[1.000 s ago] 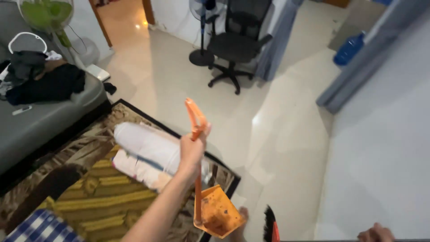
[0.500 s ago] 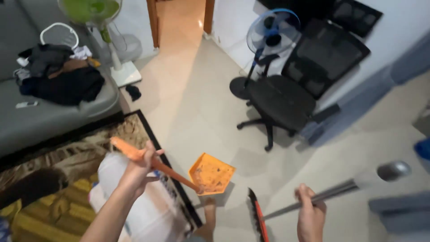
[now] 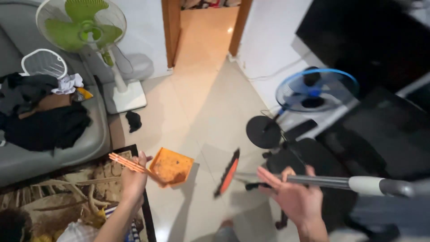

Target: Sweeping the floor with a broom and dustpan.

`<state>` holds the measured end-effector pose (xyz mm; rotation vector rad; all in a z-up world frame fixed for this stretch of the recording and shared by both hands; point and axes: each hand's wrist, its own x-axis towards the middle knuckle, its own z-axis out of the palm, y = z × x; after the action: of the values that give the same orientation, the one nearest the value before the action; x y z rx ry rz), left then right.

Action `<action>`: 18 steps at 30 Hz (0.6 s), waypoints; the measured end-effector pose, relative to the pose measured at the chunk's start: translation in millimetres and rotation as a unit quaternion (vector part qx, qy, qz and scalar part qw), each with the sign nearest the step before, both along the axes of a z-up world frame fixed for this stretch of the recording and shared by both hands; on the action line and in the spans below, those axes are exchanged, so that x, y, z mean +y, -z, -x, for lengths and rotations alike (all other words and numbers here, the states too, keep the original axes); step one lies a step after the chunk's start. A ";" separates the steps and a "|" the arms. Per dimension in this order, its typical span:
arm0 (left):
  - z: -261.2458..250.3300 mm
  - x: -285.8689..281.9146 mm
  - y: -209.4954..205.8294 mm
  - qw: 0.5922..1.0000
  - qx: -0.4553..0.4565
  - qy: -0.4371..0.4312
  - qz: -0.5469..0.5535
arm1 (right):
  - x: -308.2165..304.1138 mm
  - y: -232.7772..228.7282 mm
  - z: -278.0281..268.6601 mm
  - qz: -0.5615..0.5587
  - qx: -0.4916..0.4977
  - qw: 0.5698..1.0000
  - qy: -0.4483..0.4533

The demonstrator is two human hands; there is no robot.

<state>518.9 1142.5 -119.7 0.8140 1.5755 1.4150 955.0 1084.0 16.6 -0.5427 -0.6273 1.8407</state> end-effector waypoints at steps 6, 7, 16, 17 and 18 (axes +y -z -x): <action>-18.1 158.9 18.9 0.973 0.222 -0.056 0.036 | 308.6 115.8 -37.3 0.009 0.011 0.991 -0.132; -18.4 192.2 25.0 0.972 0.223 -0.066 0.037 | 364.6 129.6 -33.4 0.008 0.012 0.990 -0.142; -16.7 386.0 203.4 0.948 0.155 -0.206 0.188 | 759.6 209.5 29.3 0.220 -0.247 0.928 -0.174; -15.1 427.1 199.1 0.948 0.073 -0.230 0.206 | 794.0 225.9 33.3 0.194 -0.203 0.945 -0.168; -16.0 461.6 193.2 0.941 -0.009 -0.254 0.224 | 823.0 243.4 34.8 0.169 -0.158 0.960 -0.159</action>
<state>534.9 1604.1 -312.9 0.1212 2.0827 1.3087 920.2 1907.0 -226.8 -1.0272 -0.6423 2.2051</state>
